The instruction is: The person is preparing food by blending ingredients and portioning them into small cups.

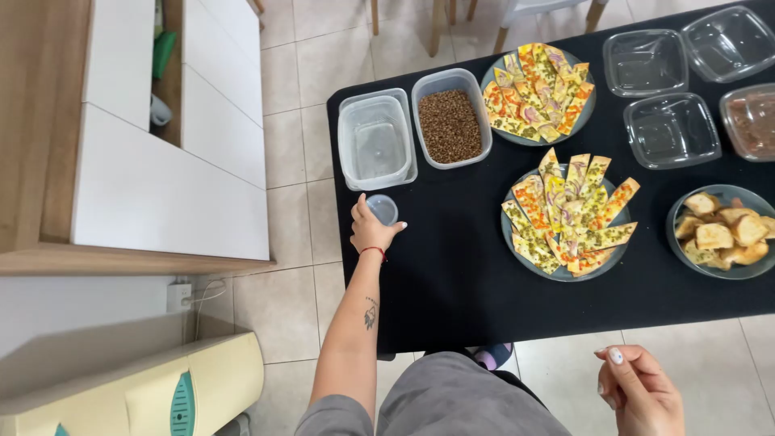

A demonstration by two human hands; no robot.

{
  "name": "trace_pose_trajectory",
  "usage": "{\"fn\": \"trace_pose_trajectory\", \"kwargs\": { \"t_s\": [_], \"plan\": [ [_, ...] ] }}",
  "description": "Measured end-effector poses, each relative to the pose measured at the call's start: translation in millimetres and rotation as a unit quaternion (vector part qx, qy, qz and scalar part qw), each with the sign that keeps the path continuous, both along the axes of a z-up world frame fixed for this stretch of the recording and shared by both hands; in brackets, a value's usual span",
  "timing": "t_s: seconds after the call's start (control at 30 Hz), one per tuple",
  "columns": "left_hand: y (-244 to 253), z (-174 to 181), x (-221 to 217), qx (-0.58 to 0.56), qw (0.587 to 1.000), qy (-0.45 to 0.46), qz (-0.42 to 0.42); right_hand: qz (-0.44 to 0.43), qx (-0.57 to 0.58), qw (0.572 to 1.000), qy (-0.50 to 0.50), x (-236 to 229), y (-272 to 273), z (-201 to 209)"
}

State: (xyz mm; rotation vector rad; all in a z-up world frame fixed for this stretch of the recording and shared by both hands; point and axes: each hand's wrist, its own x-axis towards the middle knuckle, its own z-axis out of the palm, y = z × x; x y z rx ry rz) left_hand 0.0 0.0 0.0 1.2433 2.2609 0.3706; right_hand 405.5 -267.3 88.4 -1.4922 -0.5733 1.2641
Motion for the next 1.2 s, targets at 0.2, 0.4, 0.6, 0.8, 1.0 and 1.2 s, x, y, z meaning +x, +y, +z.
{"fn": "trace_pose_trajectory", "kwargs": {
  "t_s": [0.2, 0.4, 0.6, 0.8, 1.0, 1.2],
  "plan": [
    [-17.7, -41.5, 9.1, 0.21, 0.968, -0.12, -0.075, 0.001, -0.049, 0.995, -0.086, -25.6, 6.1, 20.7],
    [-81.4, 93.5, 83.7, 0.174, 0.806, -0.506, -0.253, 0.098, 0.05, 0.983, -0.148, -67.5, 39.5, 42.3],
    [-132.2, 127.3, 122.3, 0.103, 0.658, -0.629, -0.4, 0.145, 0.108, 0.983, 0.043, -81.4, 60.5, 77.3],
    [-145.4, 143.0, 126.9, 0.067, 0.676, -0.579, -0.451, 0.126, 0.07, 0.985, 0.095, -76.6, 41.5, 60.6],
    [-148.8, 137.4, 132.6, 0.023, 0.7, -0.578, -0.419, 0.117, 0.064, 0.983, 0.128, -79.6, 39.1, 62.7],
    [-147.0, 132.9, 135.6, -0.003, 0.7, -0.586, -0.409, 0.103, 0.069, 0.98, 0.153, -79.6, 35.1, 65.4]
  ]
}}
